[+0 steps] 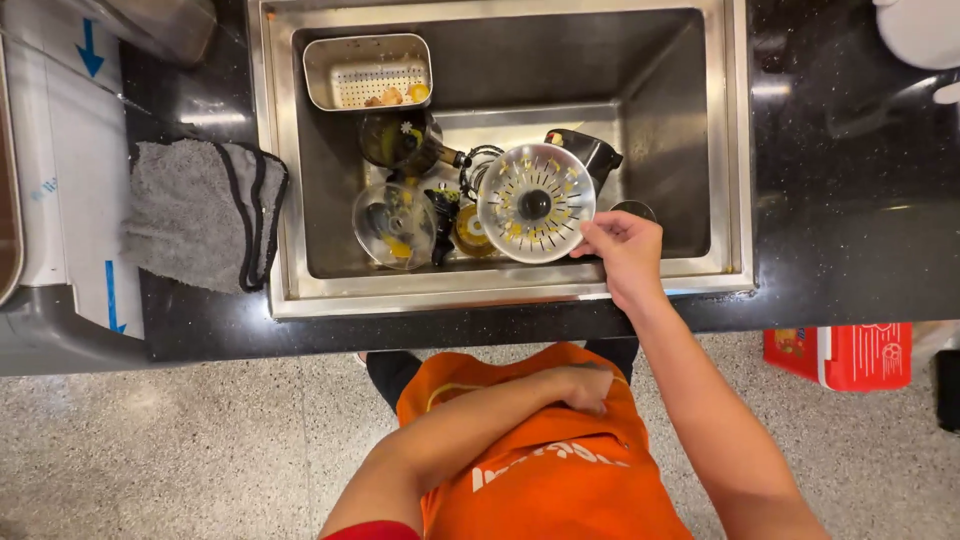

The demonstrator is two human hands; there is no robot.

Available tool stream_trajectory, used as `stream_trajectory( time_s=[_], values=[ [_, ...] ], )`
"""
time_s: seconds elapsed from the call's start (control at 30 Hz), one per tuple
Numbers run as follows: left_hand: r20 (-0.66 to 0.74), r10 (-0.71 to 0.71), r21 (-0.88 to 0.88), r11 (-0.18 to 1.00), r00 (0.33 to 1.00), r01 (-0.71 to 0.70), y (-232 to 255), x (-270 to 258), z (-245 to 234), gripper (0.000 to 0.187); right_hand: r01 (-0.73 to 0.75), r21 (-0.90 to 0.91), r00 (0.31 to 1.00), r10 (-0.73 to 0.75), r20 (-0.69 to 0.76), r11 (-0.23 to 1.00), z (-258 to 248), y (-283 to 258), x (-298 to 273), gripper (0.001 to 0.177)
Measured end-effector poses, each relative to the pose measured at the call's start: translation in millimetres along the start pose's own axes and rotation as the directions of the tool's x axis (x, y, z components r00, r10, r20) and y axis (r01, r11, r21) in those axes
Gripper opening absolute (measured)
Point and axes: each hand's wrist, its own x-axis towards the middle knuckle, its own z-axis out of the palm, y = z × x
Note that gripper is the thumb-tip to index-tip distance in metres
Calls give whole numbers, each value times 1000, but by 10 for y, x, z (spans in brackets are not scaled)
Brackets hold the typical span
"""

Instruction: The person disassembles a coffee machine and a juicer, placing the parts into a sink. They then empty food waste from a strainer into a trash bin and proceed to wash the strainer and other components under running water using a sponge and dish soap.

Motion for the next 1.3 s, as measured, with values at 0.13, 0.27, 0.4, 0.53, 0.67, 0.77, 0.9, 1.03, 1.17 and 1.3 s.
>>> stream_trajectory(
  time_s=[0.13, 0.27, 0.4, 0.53, 0.67, 0.77, 0.9, 1.03, 1.17, 1.3],
  values=[
    [51, -135, -54, 989, 990, 137, 414, -151, -200, 23, 15, -23, 1000, -15, 7, 1000, -15, -8, 35, 8],
    [165, -69, 16, 998, 984, 67, 551, -216, -118, 25, 48, 10, 999, -48, -2, 999, 9, -9, -12, 8],
    [212, -22, 117, 993, 977, -3, 946, -549, -155, 27, 28, 0, 999, -28, -19, 1000, -7, -73, 11, 9],
    [114, -82, -16, 996, 990, 85, 884, -654, -497, 27, 61, 17, 998, -60, -18, 998, -12, -7, 62, 8],
    [-288, -24, 31, 999, 957, 35, 1309, -1184, -850, 18, 24, 29, 1000, -24, -14, 999, -16, 68, -47, 8],
    [-472, 27, 47, 999, 881, -5, 1743, -1680, -1331, 20, 38, 29, 999, -37, -15, 999, -34, 8, 55, 7],
    [-464, -186, -434, 900, 866, -39, 2007, -2347, -1666, 20, 6, 50, 1000, -5, -27, 999, -1, 10, 69, 8],
    [-643, -395, -633, 756, 656, -165, 1550, -2661, -1913, 14, 28, 37, 999, -27, -24, 999, 20, -14, 33, 7],
    [-898, -371, -421, 881, 238, -217, 1140, -2510, -2209, 18, -3, 10, 1000, 3, 0, 1000, 32, -38, 28, 7],
    [-914, -405, -403, 892, 30, -205, 1169, -2223, -2465, 25, -23, 9, 999, 23, 26, 1000, -11, 58, 59, 7]
  ],
)
